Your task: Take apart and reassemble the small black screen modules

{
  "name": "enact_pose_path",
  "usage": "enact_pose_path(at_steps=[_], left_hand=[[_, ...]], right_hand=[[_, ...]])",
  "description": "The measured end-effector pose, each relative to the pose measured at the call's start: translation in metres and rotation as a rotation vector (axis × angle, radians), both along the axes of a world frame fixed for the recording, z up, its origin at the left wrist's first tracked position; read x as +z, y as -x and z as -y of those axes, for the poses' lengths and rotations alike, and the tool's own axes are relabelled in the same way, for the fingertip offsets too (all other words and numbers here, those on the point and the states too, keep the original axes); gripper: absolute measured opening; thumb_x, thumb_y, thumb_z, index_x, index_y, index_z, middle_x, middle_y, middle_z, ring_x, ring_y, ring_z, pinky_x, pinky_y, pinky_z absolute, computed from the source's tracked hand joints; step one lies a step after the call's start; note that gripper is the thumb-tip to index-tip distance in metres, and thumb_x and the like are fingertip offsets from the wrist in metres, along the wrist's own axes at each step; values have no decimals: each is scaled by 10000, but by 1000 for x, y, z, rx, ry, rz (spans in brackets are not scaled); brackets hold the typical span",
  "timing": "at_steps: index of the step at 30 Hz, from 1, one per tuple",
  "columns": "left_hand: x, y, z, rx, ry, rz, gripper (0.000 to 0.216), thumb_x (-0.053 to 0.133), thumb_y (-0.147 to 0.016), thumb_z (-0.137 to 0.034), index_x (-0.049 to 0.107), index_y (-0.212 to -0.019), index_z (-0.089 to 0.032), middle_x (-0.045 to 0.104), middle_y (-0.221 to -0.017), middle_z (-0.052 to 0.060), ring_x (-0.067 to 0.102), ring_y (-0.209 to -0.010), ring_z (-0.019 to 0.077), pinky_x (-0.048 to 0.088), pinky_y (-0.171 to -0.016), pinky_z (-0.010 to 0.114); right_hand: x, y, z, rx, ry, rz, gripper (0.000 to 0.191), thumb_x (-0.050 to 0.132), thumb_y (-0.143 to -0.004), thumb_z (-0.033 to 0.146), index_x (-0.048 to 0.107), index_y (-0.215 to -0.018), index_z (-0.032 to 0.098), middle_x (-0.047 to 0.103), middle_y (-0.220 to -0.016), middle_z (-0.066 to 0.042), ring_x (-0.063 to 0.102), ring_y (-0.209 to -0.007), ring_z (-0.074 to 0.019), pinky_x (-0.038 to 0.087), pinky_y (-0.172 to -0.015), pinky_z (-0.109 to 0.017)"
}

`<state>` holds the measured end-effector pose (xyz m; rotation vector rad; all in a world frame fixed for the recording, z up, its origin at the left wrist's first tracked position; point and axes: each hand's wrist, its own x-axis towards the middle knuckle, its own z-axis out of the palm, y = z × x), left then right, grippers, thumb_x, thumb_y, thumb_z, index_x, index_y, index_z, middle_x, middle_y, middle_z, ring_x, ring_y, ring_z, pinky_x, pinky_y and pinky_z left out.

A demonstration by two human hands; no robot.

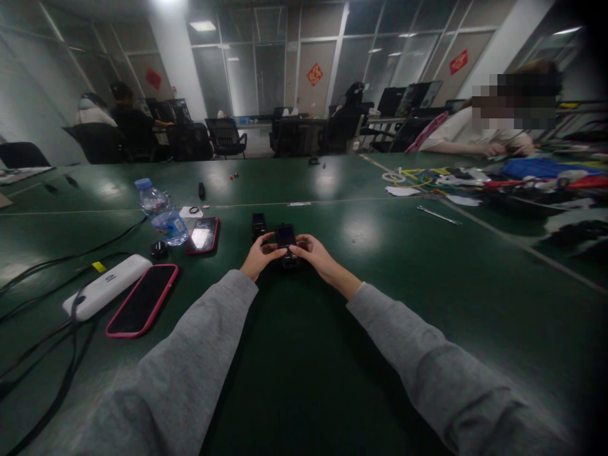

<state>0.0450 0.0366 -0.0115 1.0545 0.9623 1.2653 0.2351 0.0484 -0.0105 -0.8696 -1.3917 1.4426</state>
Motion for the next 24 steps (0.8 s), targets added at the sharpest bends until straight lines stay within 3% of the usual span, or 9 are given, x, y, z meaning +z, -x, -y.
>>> enact_pose_path(at_steps=[8, 13, 19, 24], left_hand=[[-5, -2, -3, -10, 7, 58, 756, 860, -599, -184, 505, -1265, -151, 685, -1018, 98, 636, -1024, 217, 417, -1024, 445], [2, -2, 0, -34, 52, 113, 701, 847, -605, -124, 542, -1235, -149, 658, -1124, 109, 608, -1097, 218, 400, -1055, 421], [10, -9, 8, -131, 208, 276, 355, 752, -739, -143, 635, -1075, -139, 679, -1079, 85, 653, -978, 176, 468, -975, 354], [6, -9, 8, -93, 235, 296, 289, 726, -774, -137, 639, -1049, -145, 692, -1002, 65, 668, -861, 139, 517, -863, 306]], right_hand=[[3, 2, 2, -14, -1, -4, 562, 809, -669, 480, 479, -1030, 204, 592, -967, -33, 585, -921, -185, 467, -837, -327], [4, 4, 2, 2, 12, 23, 578, 800, -681, 496, 472, -1057, 204, 600, -992, -44, 590, -931, -192, 470, -844, -341], [2, 2, 1, 20, 6, 26, 585, 767, -726, 502, 459, -1120, 198, 605, -1029, -56, 594, -952, -195, 476, -855, -346], [-2, 10, 3, -45, -67, 103, 557, 688, -792, 538, 458, -1166, 196, 592, -1076, -72, 576, -1006, -203, 464, -902, -363]])
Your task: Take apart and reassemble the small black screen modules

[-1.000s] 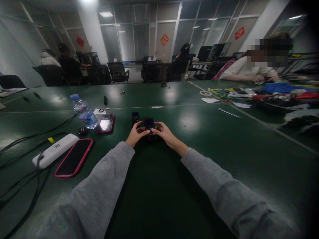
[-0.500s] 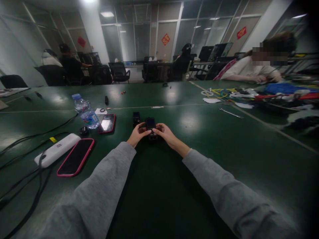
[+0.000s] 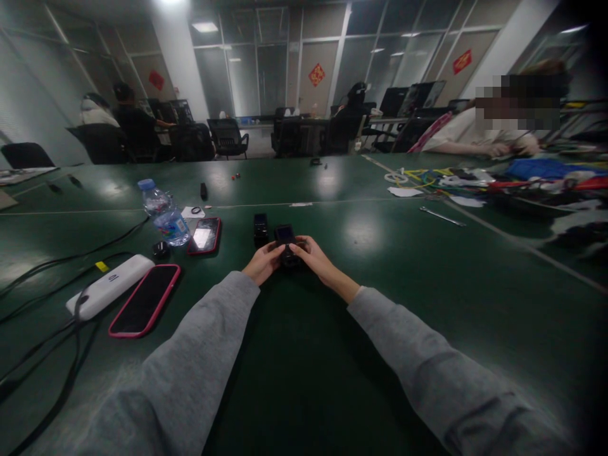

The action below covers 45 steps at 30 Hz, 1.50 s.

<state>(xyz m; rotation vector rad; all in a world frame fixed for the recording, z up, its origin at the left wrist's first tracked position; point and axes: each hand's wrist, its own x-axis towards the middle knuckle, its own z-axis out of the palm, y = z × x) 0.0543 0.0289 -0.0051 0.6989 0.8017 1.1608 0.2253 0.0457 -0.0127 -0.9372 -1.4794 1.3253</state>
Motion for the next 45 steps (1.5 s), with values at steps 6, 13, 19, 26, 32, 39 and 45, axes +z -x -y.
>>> enact_pose_path(at_steps=[6, 13, 19, 26, 32, 39, 45], left_hand=[[-2, 2, -1, 17, -4, 1, 306, 758, -745, -134, 637, -1025, -147, 694, -946, 42, 660, -771, 105, 521, -741, 249], [5, 1, 1, 50, 41, 8, 246, 726, -790, -182, 641, -1015, -129, 701, -937, 62, 654, -761, 109, 508, -703, 234], [5, 0, 0, 49, 54, 53, 207, 657, -861, -303, 643, -962, -123, 685, -859, 57, 636, -709, 113, 494, -680, 245], [7, 0, -2, 33, 111, 53, 314, 578, -897, -426, 643, -977, -129, 682, -886, 86, 654, -765, 141, 500, -747, 270], [0, 2, -6, 39, 107, 64, 261, 639, -869, -361, 643, -1002, -136, 692, -944, 83, 663, -771, 130, 517, -747, 263], [4, 3, -1, 27, 97, 71, 220, 640, -875, -259, 637, -1041, -115, 698, -1028, 111, 682, -836, 141, 529, -710, 243], [6, 4, -1, 18, 92, 67, 229, 637, -879, -259, 633, -1053, -110, 699, -1022, 117, 683, -835, 142, 539, -730, 254]], right_hand=[[-3, 16, 14, -181, -221, 191, 497, 543, -890, 554, 450, -1220, 195, 563, -1143, -103, 546, -1084, -225, 425, -981, -400], [5, 22, 29, -202, -452, 304, 678, 611, -869, 429, 296, -1418, 184, 425, -1350, -154, 448, -1245, -267, 362, -1077, -445], [1, 23, 33, -169, -544, 489, 715, 588, -850, 285, 245, -1466, 169, 377, -1414, -162, 425, -1277, -292, 372, -1079, -483], [15, 22, 42, -223, -624, 534, 671, 517, -902, 308, 221, -1496, 213, 385, -1424, -137, 414, -1286, -323, 356, -1085, -520], [38, 15, 37, -455, -666, 418, 635, 476, -932, 354, 215, -1496, 223, 368, -1437, -114, 370, -1320, -293, 319, -1117, -489], [20, -33, -12, -642, -622, 610, 644, 464, -921, 374, 262, -1475, 113, 404, -1385, -191, 441, -1247, -319, 385, -1042, -483], [-6, -61, -33, -658, -410, 911, 624, 475, -905, 382, 348, -1435, 79, 512, -1210, -224, 537, -1089, -356, 456, -908, -497]])
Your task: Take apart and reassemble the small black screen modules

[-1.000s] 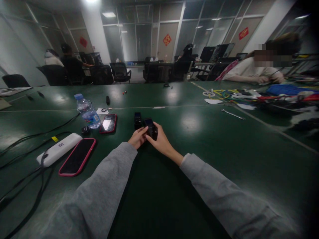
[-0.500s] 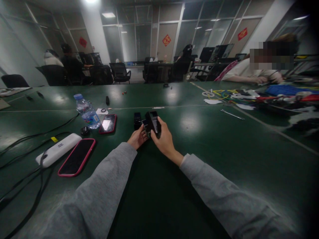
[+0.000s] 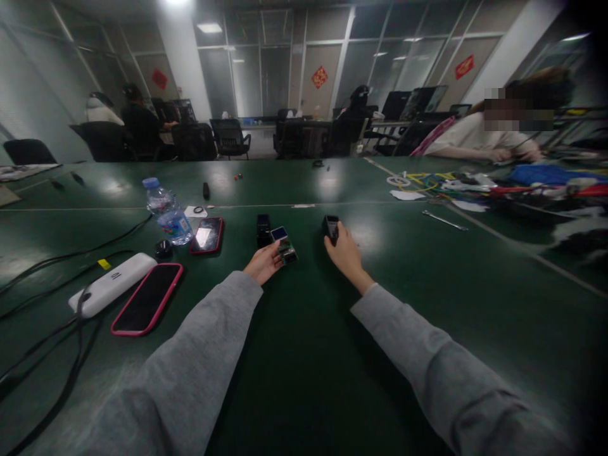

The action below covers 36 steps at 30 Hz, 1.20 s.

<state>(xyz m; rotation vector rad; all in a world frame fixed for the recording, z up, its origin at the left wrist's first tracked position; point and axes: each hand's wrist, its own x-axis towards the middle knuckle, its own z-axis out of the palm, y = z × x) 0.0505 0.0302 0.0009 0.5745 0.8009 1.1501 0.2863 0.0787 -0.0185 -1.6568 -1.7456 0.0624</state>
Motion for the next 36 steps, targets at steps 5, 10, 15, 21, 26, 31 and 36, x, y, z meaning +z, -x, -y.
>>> enact_pose_path(at_steps=[5, 10, 15, 21, 26, 31, 36], left_hand=[[-4, 2, -2, -30, -19, 6, 264, 638, -879, -277, 624, -1089, -117, 690, -1071, 120, 680, -880, 147, 542, -751, 258], [-4, 2, -1, -20, 0, 2, 251, 620, -890, -267, 625, -1087, -110, 689, -1072, 121, 682, -879, 152, 542, -698, 238], [-4, 3, -1, -30, -13, 7, 267, 626, -887, -270, 620, -1103, -113, 684, -1091, 125, 680, -898, 154, 540, -720, 244], [-4, 3, -1, -28, -9, 2, 284, 633, -881, -275, 617, -1113, -111, 684, -1091, 132, 674, -895, 157, 530, -715, 249], [-2, 1, -1, -12, 1, 6, 219, 602, -900, -252, 632, -1064, -110, 694, -1034, 119, 674, -844, 142, 519, -683, 237], [-5, -1, -3, -10, -2, 26, 205, 636, -875, -265, 642, -1020, -121, 699, -954, 90, 667, -789, 128, 517, -694, 236], [-4, -2, -5, 17, 32, 40, 310, 564, -910, -399, 628, -1063, -138, 686, -876, 71, 655, -761, 139, 515, -724, 257]], right_hand=[[0, -1, -1, -31, 10, 127, 624, 471, -910, 393, 350, -1432, 73, 517, -1129, -213, 550, -993, -333, 474, -843, -472], [0, 0, -1, -57, -104, 220, 624, 538, -861, 339, 384, -1392, 49, 433, -1218, -235, 440, -1121, -365, 431, -915, -483], [1, 2, 1, -25, -85, 204, 489, 459, -884, 254, 438, -1335, 64, 412, -1231, -231, 422, -1133, -348, 414, -928, -484], [2, 5, 7, -89, -144, 209, 519, 424, -921, 278, 363, -1393, 71, 316, -1360, -253, 302, -1263, -397, 341, -985, -558], [13, 15, 11, -48, -262, 142, 479, 388, -946, 287, 377, -1390, 106, 309, -1382, -221, 292, -1296, -360, 330, -1014, -557], [30, 54, 39, 252, -334, 44, 446, 371, -985, 356, 410, -1373, 141, 410, -1324, -174, 379, -1270, -283, 353, -1061, -485], [20, 92, 73, 474, -127, 21, 614, 508, -929, 388, 313, -1445, 119, 386, -1370, -201, 439, -1246, -307, 436, -1009, -474]])
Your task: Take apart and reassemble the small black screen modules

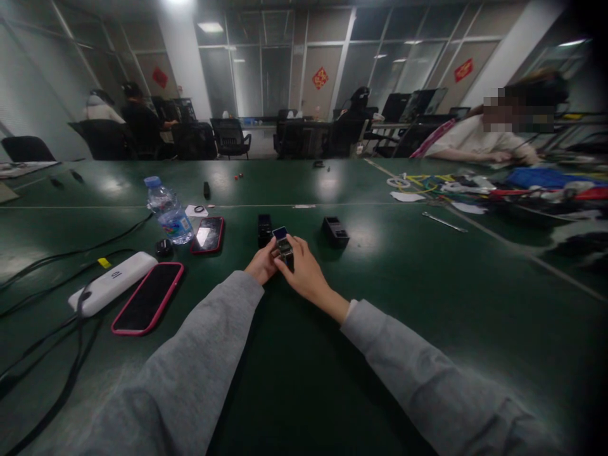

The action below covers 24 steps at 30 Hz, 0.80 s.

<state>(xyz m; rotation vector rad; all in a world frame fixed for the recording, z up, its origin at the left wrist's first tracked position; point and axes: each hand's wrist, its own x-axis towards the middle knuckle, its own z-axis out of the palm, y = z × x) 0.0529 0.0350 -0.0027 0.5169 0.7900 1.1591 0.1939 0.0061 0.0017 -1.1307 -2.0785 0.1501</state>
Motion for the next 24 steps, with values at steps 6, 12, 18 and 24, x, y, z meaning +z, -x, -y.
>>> enact_pose_path(at_steps=[6, 12, 18, 24], left_hand=[[6, 1, 1, -51, 37, 58, 391, 421, -953, -475, 605, -1068, -150, 665, -945, 87, 655, -870, 168, 496, -851, 302], [0, 3, 0, -72, -14, 81, 367, 467, -936, -466, 575, -1112, -164, 666, -1005, 96, 652, -945, 179, 475, -946, 333], [0, 3, 1, -73, -27, 69, 383, 506, -922, -452, 555, -1155, -151, 670, -1056, 114, 658, -977, 180, 480, -974, 331], [4, 2, 3, -58, 9, 38, 369, 487, -933, -432, 569, -1154, -147, 629, -1207, 146, 603, -1152, 196, 448, -1033, 326]], right_hand=[[-13, 3, -5, -3, 97, -61, 543, 457, -921, 235, 326, -1437, 126, 473, -1317, -173, 501, -1197, -283, 472, -977, -459], [-9, -4, -18, -52, 102, -120, 507, 424, -932, 223, 358, -1429, 147, 480, -1322, -158, 545, -1144, -270, 482, -956, -440], [-18, -11, -31, -128, 67, -110, 510, 439, -929, 238, 373, -1423, 129, 500, -1302, -165, 543, -1147, -276, 497, -922, -425], [-20, -17, -41, -254, 61, -58, 484, 450, -931, 225, 407, -1396, 97, 528, -1261, -177, 577, -1087, -290, 495, -912, -424]])
